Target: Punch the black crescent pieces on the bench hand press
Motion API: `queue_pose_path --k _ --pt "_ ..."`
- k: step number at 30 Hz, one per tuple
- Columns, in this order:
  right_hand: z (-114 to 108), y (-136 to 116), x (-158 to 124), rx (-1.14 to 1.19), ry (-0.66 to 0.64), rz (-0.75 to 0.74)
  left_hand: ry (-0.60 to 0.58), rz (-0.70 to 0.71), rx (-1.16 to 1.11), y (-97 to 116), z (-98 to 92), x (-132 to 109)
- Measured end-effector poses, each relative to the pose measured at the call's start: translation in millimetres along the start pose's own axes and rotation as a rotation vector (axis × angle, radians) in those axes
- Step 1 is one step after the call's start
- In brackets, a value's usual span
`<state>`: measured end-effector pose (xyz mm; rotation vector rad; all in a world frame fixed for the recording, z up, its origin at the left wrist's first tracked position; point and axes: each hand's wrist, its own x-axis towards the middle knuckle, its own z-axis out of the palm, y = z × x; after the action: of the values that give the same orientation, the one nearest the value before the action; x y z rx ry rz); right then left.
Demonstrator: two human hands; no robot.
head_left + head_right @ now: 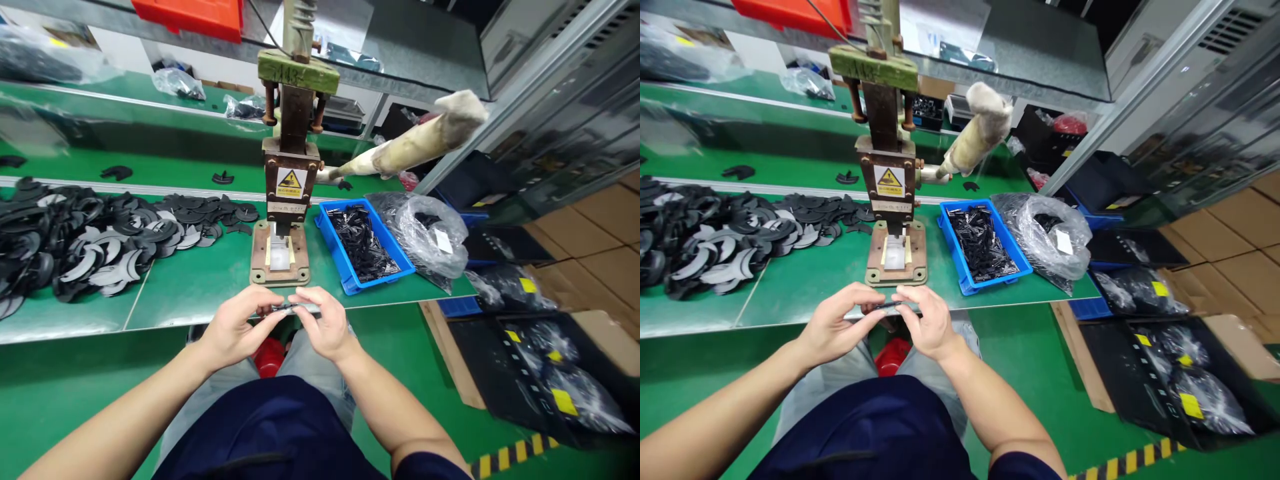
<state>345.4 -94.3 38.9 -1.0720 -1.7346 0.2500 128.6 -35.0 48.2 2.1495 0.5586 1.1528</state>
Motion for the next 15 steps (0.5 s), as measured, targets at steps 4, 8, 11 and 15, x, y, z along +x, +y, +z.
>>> queue_pose_path --k 4,8,11,15 --pt "-14 5 13 -0.033 -0.1 -0.001 -0.003 -0.011 0.058 -20 -5.1 2" --pt "-59 13 66 -0.125 0.004 0.048 0.081 -0.179 0.245 -72 -17.4 21" --pt "-95 6 130 -0.059 0.201 -0.078 0.043 -0.251 0.405 -112 -24.2 46" --pt "-111 -20 197 0.018 0.192 -0.26 -0.126 -0.203 0.582 -138 -21.9 73"
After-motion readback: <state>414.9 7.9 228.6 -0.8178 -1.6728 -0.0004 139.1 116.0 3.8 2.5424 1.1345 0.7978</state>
